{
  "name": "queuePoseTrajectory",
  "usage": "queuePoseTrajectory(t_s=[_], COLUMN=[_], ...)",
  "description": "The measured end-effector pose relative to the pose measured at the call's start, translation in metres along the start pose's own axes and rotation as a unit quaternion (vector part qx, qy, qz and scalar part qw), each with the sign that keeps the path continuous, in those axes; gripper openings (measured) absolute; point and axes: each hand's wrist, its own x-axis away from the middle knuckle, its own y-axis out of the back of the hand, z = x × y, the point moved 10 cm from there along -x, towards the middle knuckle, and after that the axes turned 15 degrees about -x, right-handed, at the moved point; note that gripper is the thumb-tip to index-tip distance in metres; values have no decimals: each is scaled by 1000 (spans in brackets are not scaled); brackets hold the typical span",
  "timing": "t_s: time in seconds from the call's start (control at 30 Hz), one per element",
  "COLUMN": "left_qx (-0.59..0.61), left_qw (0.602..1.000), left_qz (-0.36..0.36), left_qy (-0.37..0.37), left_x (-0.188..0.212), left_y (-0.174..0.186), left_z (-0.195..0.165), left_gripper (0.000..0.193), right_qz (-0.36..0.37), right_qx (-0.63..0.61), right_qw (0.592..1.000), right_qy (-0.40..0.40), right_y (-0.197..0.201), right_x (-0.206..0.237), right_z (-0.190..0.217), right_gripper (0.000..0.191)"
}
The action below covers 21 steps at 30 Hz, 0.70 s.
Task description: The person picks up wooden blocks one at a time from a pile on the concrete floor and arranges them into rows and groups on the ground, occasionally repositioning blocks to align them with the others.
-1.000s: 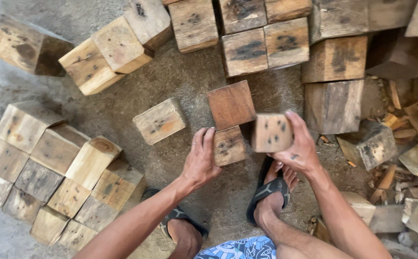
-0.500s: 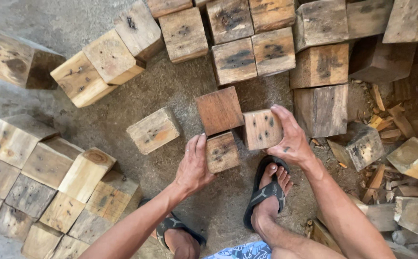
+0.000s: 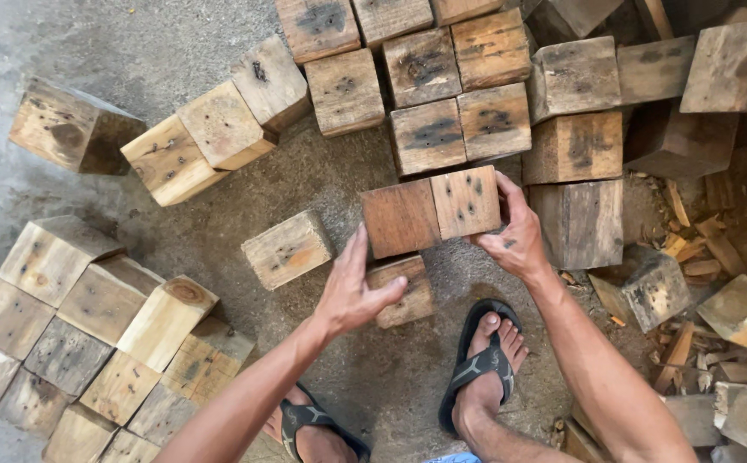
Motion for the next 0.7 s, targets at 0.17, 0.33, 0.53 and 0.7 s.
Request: queuePoseTrajectory(t_s=[0.17,0.33,0.53,0.7], left_qx=[-13,-6,-24,-34], left_qw=[1000,1000,995,998], left_qz=[-11,14,-30,-22], left_qy=[-19,-20,-90,-56], left_x=[-6,-6,-4,-1], left_y=[9,10,13,4], left_z=[-10,-8,-15,-15], left_gripper=[127,125,116,125], right_qz=[25,-4,-15,-12], right_qx=[25,61,61,112], right_qw=[999,997,997,984], right_qy=[19,-54,-33,-136], right_y=[1,9,5,7], right_x=[3,20,37,42], right_z=[3,-7,12,-3], right_gripper=[104,106,104,120])
